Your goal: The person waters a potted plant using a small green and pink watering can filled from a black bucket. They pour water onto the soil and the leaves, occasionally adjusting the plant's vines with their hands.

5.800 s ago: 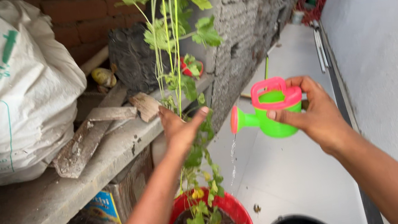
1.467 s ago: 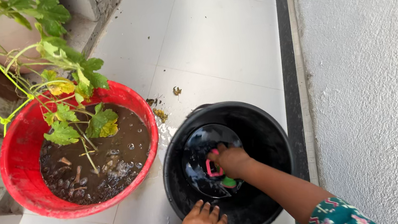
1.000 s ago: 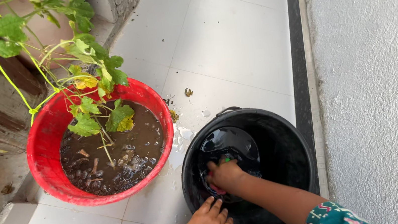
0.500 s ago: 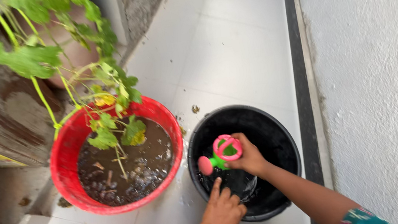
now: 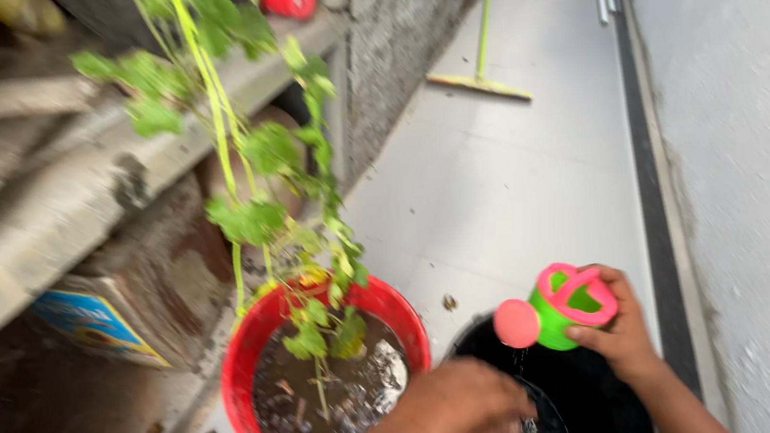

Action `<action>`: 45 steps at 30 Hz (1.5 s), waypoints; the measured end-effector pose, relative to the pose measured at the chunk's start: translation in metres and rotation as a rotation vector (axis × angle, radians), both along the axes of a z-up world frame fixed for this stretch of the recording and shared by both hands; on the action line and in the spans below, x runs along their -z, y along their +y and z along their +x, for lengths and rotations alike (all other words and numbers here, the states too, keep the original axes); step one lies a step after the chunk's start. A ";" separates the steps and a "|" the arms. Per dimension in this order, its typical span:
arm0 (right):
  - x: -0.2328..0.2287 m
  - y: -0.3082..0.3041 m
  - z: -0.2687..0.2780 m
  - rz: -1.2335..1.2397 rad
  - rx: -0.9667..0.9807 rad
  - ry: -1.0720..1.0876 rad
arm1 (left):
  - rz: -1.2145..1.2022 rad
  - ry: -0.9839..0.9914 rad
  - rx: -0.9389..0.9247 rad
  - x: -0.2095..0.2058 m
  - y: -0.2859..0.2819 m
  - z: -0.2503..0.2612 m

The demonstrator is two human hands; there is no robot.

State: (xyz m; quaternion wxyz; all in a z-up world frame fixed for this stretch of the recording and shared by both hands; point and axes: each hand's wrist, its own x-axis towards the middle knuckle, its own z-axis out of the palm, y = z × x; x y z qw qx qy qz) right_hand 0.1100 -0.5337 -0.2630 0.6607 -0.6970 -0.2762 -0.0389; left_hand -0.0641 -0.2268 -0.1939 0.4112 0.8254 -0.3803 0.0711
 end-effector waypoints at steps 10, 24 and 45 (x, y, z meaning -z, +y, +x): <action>-0.156 0.131 -0.017 0.223 0.226 0.155 | -0.355 -0.366 -0.657 -0.265 0.125 0.036; -0.346 0.179 -0.025 0.251 -0.056 0.046 | -0.700 -0.502 -1.192 -0.578 0.227 0.088; -0.630 0.129 -0.118 -0.071 0.123 0.236 | -0.862 0.464 -0.509 -0.685 0.294 0.145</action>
